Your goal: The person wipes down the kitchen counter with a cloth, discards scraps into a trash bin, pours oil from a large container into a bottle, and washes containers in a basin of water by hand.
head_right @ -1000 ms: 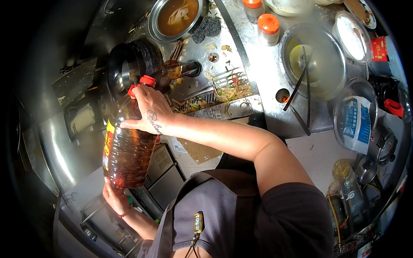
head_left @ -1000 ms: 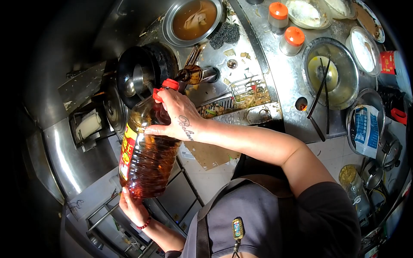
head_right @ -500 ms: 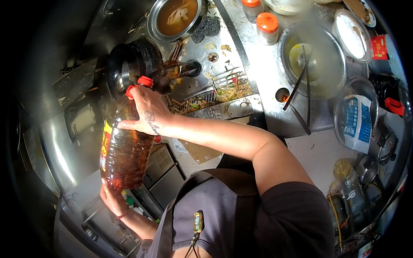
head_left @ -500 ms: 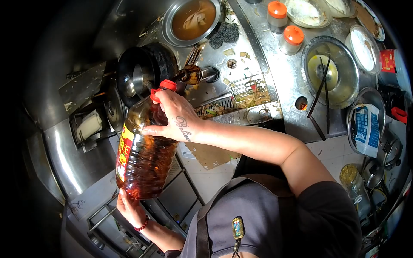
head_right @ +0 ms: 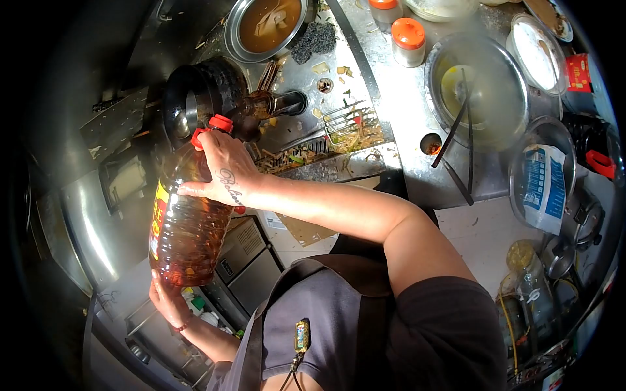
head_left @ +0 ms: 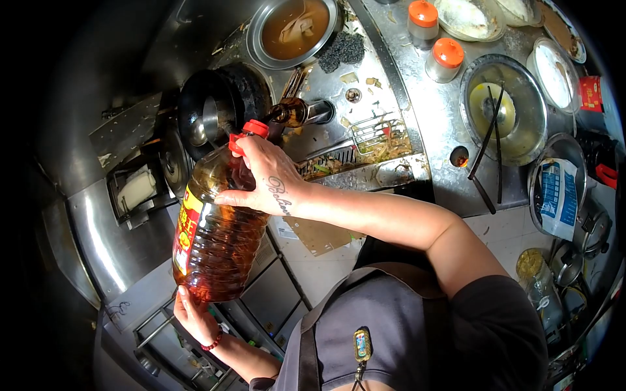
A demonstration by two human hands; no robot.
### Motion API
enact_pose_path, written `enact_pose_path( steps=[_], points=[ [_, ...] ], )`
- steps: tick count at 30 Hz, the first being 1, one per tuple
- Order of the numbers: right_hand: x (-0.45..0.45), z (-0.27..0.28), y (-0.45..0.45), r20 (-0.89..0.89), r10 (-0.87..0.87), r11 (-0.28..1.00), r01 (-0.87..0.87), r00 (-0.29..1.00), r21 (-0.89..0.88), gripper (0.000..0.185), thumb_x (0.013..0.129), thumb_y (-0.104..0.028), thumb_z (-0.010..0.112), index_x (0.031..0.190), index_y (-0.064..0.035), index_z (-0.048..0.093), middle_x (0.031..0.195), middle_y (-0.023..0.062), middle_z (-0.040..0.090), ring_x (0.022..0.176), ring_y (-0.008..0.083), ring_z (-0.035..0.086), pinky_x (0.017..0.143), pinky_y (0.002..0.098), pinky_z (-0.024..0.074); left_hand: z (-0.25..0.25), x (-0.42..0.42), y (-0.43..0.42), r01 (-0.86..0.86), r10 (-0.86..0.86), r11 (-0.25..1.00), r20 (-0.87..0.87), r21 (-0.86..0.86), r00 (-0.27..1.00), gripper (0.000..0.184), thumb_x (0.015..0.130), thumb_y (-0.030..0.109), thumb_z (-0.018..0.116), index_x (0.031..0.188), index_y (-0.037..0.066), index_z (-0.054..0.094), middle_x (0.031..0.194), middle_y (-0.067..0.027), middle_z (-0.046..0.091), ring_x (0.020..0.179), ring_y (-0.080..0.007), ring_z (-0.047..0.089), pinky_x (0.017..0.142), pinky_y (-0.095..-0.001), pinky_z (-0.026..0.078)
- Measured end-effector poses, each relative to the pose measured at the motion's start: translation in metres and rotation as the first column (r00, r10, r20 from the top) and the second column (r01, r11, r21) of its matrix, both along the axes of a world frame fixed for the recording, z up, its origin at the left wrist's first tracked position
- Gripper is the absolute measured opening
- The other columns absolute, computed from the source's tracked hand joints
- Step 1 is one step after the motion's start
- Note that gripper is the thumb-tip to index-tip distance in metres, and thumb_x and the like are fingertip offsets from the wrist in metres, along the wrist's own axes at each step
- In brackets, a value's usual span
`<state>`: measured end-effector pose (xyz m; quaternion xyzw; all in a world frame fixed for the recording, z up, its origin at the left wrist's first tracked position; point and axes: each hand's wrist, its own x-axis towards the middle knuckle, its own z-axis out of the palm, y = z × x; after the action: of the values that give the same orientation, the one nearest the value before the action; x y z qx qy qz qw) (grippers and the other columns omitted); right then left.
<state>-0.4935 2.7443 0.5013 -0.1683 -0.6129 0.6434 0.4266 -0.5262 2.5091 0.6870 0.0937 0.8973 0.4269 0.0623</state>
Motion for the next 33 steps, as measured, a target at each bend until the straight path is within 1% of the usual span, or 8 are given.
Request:
enact_pose_path(
  steps=[12, 24, 31, 33],
  points=[
    [-0.002, 0.000, -0.002, -0.028, -0.007, 1.000, 0.007, 1.000, -0.029, 0.077, 0.060, -0.040, 0.083, 0.110, 0.0009, 0.042, 0.097, 0.0128, 0.053, 0.078, 0.0223, 0.052, 0.071, 0.0356, 0.0470, 0.005, 0.000, 0.004, -0.008, 0.008, 1.000, -0.019, -0.001, 1.000, 0.044, 0.091, 0.035, 0.055, 0.104, -0.007, 0.054, 0.095, -0.0107, 0.063, 0.080, -0.0146, 0.061, 0.070, -0.0257, 0.049],
    [-0.003, -0.002, -0.002, -0.019, 0.007, 0.998, -0.008, 1.000, -0.055, 0.077, 0.061, -0.040, 0.083, 0.111, 0.0012, 0.041, 0.099, 0.0145, 0.054, 0.080, 0.0230, 0.054, 0.072, 0.0352, 0.0479, 0.008, -0.006, 0.002, 0.002, -0.003, 0.999, -0.020, -0.037, 1.000, 0.043, 0.092, 0.034, 0.054, 0.105, -0.006, 0.054, 0.095, -0.0106, 0.063, 0.081, -0.0149, 0.062, 0.070, -0.0258, 0.050],
    [-0.005, -0.003, -0.002, -0.027, -0.013, 0.998, 0.011, 1.000, -0.064, 0.077, 0.060, -0.039, 0.084, 0.111, 0.0004, 0.042, 0.098, 0.0136, 0.054, 0.080, 0.0224, 0.054, 0.072, 0.0345, 0.0483, 0.010, -0.010, 0.002, 0.014, -0.016, 0.998, -0.031, -0.053, 0.999, 0.041, 0.092, 0.034, 0.054, 0.105, -0.006, 0.055, 0.094, -0.0101, 0.064, 0.080, -0.0147, 0.063, 0.068, -0.0252, 0.050],
    [-0.002, -0.001, 0.000, -0.007, 0.027, 0.996, -0.028, 1.000, -0.086, 0.077, 0.060, -0.038, 0.084, 0.112, 0.0002, 0.042, 0.099, 0.0136, 0.055, 0.081, 0.0226, 0.055, 0.073, 0.0343, 0.0487, 0.010, -0.011, 0.002, 0.017, -0.019, 0.998, -0.039, -0.067, 0.999, 0.041, 0.092, 0.034, 0.054, 0.105, -0.006, 0.055, 0.093, -0.0101, 0.064, 0.079, -0.0146, 0.063, 0.068, -0.0253, 0.050]
  ],
)
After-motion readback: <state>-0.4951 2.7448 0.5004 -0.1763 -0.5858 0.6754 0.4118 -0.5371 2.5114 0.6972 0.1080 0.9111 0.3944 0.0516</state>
